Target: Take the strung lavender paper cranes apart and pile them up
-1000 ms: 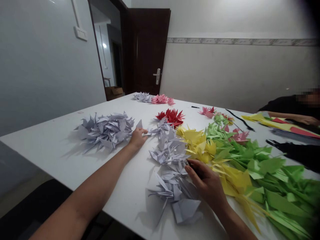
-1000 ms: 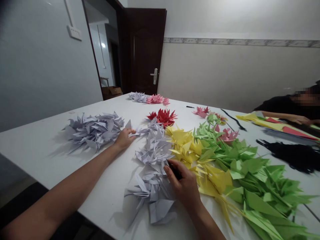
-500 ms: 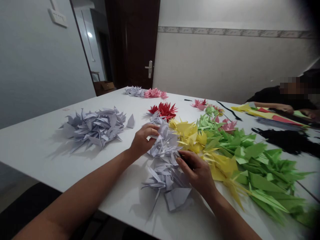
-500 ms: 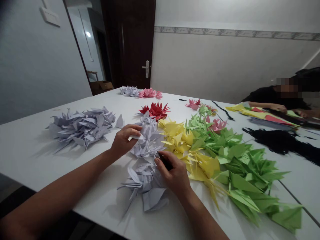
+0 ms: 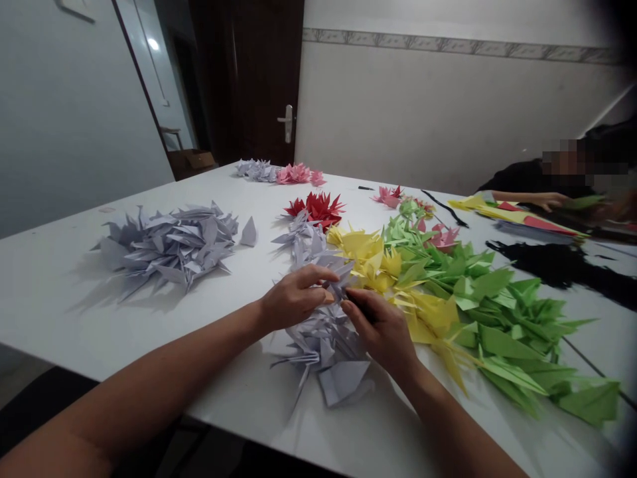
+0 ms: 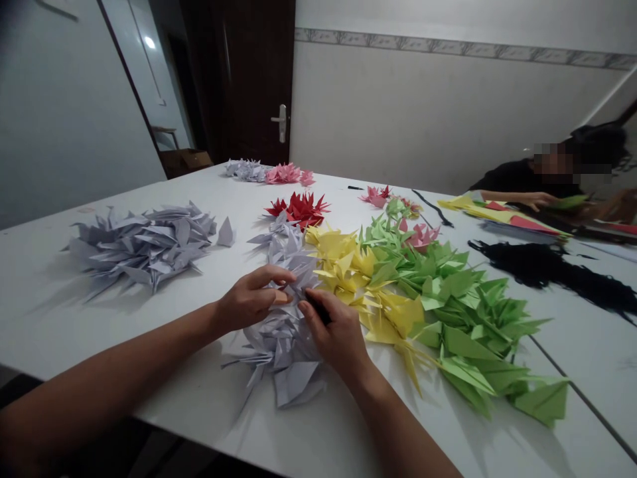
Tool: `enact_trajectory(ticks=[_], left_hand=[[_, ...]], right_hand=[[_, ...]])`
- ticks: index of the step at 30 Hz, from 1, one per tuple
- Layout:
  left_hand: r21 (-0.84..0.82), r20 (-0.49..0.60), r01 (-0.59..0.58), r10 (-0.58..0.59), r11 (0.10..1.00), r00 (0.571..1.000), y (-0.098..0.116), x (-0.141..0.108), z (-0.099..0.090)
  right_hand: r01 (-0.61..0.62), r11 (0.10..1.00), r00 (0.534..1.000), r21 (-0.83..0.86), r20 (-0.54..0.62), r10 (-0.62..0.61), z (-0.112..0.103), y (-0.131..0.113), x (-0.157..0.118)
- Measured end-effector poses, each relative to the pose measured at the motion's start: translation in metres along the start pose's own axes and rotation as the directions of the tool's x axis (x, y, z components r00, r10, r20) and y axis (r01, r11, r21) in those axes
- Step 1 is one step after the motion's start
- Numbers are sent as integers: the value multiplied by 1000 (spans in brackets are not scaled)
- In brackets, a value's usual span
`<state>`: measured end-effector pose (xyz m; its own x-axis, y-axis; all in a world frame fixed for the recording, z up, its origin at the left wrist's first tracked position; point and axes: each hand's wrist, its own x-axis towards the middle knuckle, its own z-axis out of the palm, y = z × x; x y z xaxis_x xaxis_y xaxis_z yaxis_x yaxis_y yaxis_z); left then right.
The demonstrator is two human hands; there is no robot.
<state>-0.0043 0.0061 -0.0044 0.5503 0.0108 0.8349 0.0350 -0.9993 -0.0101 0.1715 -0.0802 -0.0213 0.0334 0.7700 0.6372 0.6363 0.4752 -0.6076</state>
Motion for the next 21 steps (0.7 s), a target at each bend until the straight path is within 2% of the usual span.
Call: enact_trajectory(ticks=[4, 7, 11, 13, 17, 21], left_hand=[[-21, 11, 39, -38, 999, 999, 0, -2, 0], [-69, 44, 124, -121, 990, 992, 2, -3, -1], [-179, 80, 337, -328, 924, 941, 5, -2, 0], [-231, 71, 400, -395, 887, 916, 7, -1, -1], [-280, 51, 392, -394, 876, 918, 6, 0, -3], [-277, 64, 361, -358, 890, 932, 4, -1, -4]], right_hand=[[13, 1000, 1000, -10, -4, -13, -1, -1, 1], [24, 1000, 1000, -15, -4, -24, -1, -2, 1], [22, 999, 1000, -39, -6, -22, -2, -4, 1], [24, 998, 999, -60, -28, -26, -2, -5, 1], [46, 994, 997, -98, -62, -52, -2, -6, 0], [73, 990, 996, -118, -46, -79, -2, -8, -1]])
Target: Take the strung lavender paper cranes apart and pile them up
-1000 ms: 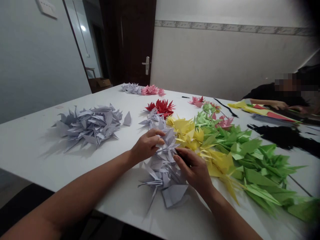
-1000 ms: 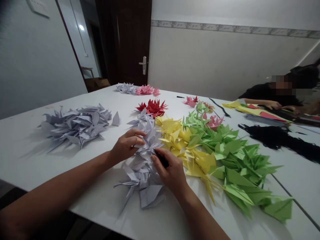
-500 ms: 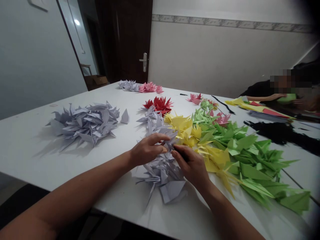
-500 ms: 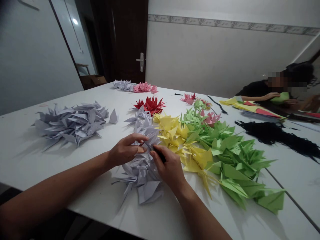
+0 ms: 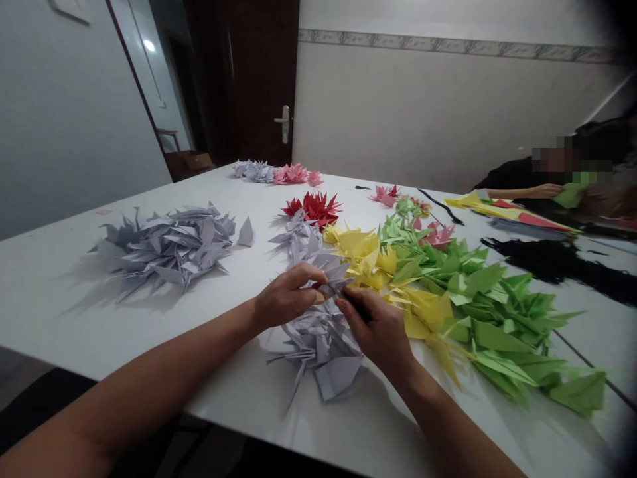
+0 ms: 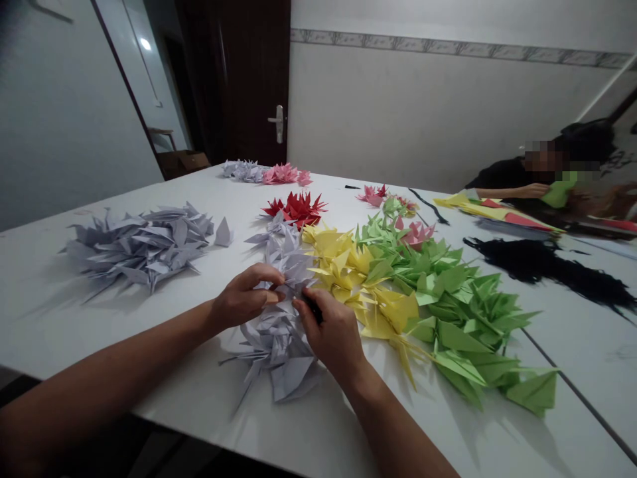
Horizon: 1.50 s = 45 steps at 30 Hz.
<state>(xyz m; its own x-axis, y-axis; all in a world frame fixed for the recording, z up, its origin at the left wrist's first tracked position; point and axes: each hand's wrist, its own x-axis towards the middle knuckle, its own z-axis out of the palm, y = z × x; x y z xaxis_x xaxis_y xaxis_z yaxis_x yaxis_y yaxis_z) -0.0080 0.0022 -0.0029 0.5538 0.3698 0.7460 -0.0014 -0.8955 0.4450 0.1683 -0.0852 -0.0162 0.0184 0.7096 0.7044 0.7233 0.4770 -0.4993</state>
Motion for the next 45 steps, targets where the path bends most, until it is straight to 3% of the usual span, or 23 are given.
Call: enact_trajectory(ticks=[6, 13, 15, 17, 19, 21, 24, 26, 28, 31, 39, 45], left_hand=[[11, -17, -37, 37, 999, 999, -2, -2, 2], [48, -47, -89, 91, 995, 995, 0, -3, 3], [88, -105, -122, 131, 989, 986, 0, -3, 5], [78, -235, -43, 61, 996, 970, -1, -1, 8], [-87, -374, 141, -164, 986, 913, -2, 2, 12], [-384, -409, 301, -453, 873, 792, -3, 6, 15], [-729, -290, 361, -740, 581, 607, -1, 11, 17], [-808, -201, 365, -799, 462, 567, 2, 12, 17], [-820, -133, 392, -805, 417, 578, 5, 13, 18], [-798, -81, 429, -782, 422, 619, 10, 12, 20], [-740, -75, 443, -717, 506, 693, 12, 10, 20], [-727, -73, 445, -703, 524, 708, 10, 7, 22]], right_hand=[[46, 999, 999, -15, 11, -46, 0, -2, 1], [12, 1000, 1000, 27, 11, -12, -1, -5, 1], [-10, 999, 1000, 46, -1, 10, -1, -5, 2], [-37, 997, 999, 74, -15, 39, -1, -4, 2], [-58, 993, 998, 103, -27, 61, 0, -2, 1], [-70, 990, 997, 120, -19, 73, 1, 1, 1], [-109, 985, 994, 132, 24, 107, 3, 4, -1], [-141, 979, 990, 148, 42, 136, 4, 5, -2], [-175, 970, 984, 171, 55, 168, 5, 5, -2], [-211, 956, 977, 203, 57, 204, 6, 6, -1], [-256, 938, 966, 234, 80, 244, 5, 8, -2], [-225, 950, 974, 215, 77, 214, 4, 6, -1]])
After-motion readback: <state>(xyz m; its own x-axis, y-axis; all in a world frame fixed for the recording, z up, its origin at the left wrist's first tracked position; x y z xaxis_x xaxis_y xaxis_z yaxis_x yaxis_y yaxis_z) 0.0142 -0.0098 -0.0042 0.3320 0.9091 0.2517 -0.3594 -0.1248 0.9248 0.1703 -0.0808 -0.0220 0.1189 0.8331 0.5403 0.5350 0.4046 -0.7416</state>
